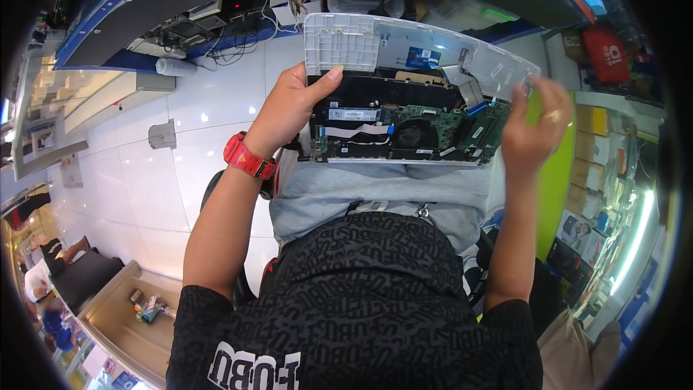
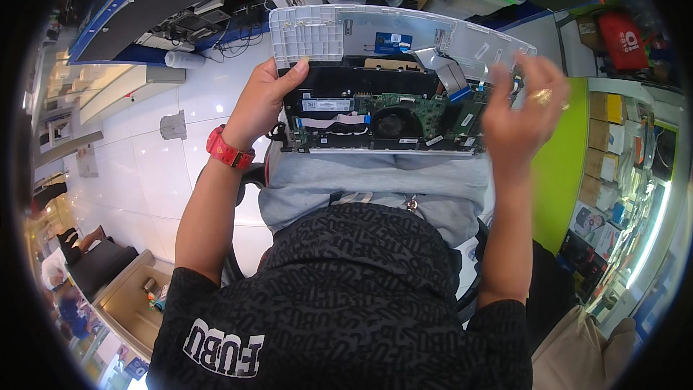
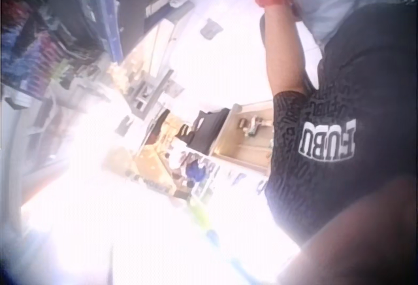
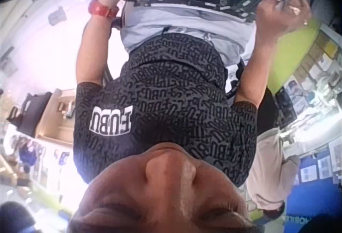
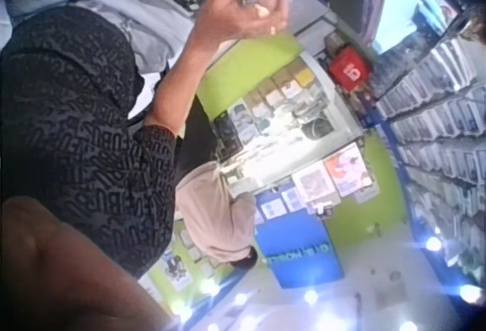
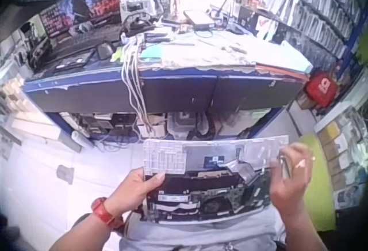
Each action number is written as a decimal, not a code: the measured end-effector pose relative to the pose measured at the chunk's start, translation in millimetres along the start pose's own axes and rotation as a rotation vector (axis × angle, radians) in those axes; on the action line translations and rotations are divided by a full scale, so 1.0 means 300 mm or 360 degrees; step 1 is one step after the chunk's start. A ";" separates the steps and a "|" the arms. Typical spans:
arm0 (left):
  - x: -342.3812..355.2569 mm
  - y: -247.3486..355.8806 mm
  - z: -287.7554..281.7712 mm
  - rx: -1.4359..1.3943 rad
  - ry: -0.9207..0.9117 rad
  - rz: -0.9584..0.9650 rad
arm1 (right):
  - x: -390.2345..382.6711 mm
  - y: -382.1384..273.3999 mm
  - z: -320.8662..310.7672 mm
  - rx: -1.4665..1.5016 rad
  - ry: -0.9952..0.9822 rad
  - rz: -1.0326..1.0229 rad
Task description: The person is repairing a laptop by using a small screwdriver to detach internal components, lifting the upper casing, and pulling ribbon cables from the motherboard.
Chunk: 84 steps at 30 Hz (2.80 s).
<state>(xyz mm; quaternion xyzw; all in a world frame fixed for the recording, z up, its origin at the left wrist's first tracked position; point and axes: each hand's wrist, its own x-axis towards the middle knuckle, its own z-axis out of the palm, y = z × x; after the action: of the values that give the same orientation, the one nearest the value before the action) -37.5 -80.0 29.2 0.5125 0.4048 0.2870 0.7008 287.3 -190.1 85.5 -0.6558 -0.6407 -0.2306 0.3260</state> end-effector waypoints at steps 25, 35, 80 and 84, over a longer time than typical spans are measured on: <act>-0.194 -0.096 0.166 0.1433 0.0542 0.0755 | -0.268 -0.396 0.093 0.0737 -0.0727 -0.0174; -0.201 -0.111 0.172 0.1395 0.0397 0.0575 | -0.294 -0.408 0.129 0.0658 -0.0528 0.0042; -0.079 -0.080 0.063 -0.0162 0.0125 -0.0243 | -0.303 -0.483 0.169 0.0467 -0.0469 0.0123; -0.083 -0.073 0.069 -0.0188 0.0126 -0.0237 | -0.302 -0.495 0.185 0.0478 -0.0410 0.0168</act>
<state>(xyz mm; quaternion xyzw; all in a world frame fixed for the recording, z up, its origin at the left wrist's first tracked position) -32.5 -117.2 18.1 0.4271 0.4514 0.2775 0.7327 127.2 -217.5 2.0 -0.6566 -0.6689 -0.0290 0.3472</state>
